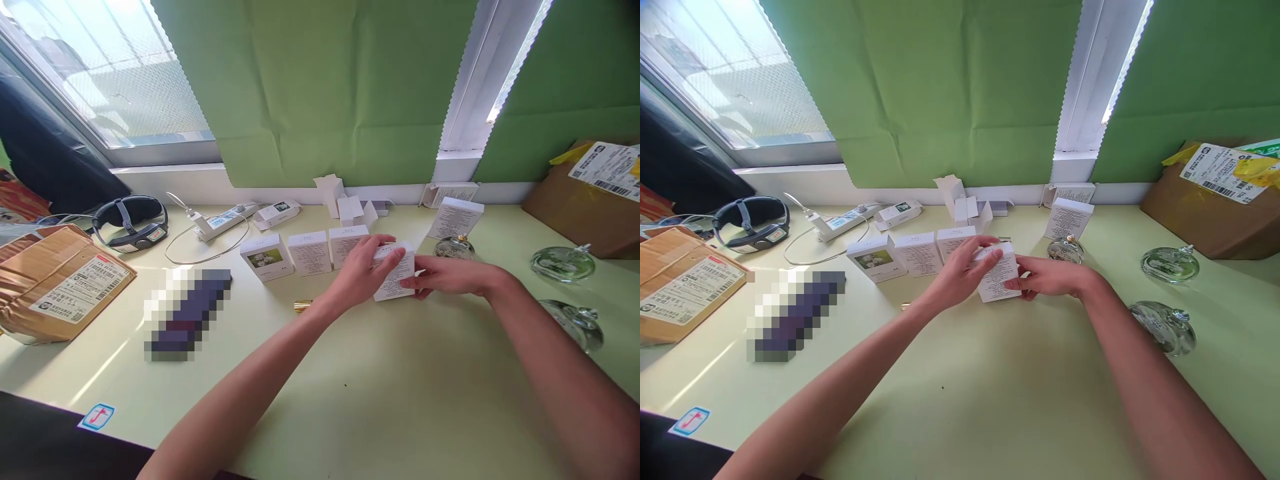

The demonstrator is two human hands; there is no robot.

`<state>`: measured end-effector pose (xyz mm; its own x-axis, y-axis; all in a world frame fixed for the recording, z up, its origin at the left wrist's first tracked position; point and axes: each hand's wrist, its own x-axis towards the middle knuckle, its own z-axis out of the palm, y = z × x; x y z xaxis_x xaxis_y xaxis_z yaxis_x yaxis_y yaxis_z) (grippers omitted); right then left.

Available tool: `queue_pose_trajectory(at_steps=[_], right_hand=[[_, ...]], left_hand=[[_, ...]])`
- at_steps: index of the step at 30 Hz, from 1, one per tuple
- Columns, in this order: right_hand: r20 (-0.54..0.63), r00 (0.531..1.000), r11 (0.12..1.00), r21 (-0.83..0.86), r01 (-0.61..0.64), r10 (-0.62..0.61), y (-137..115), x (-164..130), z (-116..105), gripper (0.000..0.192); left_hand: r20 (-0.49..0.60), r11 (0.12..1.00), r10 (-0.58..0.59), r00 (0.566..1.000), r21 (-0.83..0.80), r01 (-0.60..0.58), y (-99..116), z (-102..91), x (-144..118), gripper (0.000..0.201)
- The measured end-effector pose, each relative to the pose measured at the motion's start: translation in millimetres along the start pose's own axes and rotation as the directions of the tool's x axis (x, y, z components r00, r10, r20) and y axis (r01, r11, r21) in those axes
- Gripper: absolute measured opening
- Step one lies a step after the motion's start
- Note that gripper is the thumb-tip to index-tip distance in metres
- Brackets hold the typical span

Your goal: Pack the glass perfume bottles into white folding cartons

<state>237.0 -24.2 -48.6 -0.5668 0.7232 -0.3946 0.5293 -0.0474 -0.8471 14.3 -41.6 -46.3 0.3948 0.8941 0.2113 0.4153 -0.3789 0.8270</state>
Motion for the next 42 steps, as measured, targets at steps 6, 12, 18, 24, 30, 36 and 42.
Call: queue_pose_trajectory(at_steps=[6,12,18,24,30,36,42], right_hand=[[0.013,0.999,0.995,0.084,-0.048,0.047,-3,1,2,0.052],[-0.018,0.999,0.996,0.075,-0.039,0.04,-11,0,6,0.048],[-0.018,0.996,0.995,0.048,0.083,-0.082,-25,-20,-6,0.076],[-0.084,0.977,0.98,-0.004,0.198,-0.197,-44,-34,-3,0.095],[-0.155,0.945,0.958,-0.051,0.282,-0.287,-56,-37,3,0.082],[-0.2,0.919,0.938,-0.133,0.319,-0.341,-59,-42,7,0.063],[-0.244,0.905,0.93,-0.207,0.303,-0.349,-62,-41,13,0.056]], left_hand=[[0.125,0.981,0.058,0.99,0.179,-0.08,-1,-8.3,-1,0.044],[0.113,0.977,0.064,0.992,0.193,-0.085,-3,-8.1,1,0.041],[0.025,0.984,-0.073,0.997,-0.163,0.076,7,-28.8,5,0.043],[0.02,0.861,-0.218,0.976,-0.467,0.202,14,-45.7,8,0.043],[0.093,0.77,-0.302,0.949,-0.563,0.3,11,-50.8,12,0.038],[0.137,0.686,-0.356,0.925,-0.633,0.358,15,-52.0,11,0.035],[0.143,0.653,-0.39,0.91,-0.653,0.383,13,-50.5,11,0.033]])
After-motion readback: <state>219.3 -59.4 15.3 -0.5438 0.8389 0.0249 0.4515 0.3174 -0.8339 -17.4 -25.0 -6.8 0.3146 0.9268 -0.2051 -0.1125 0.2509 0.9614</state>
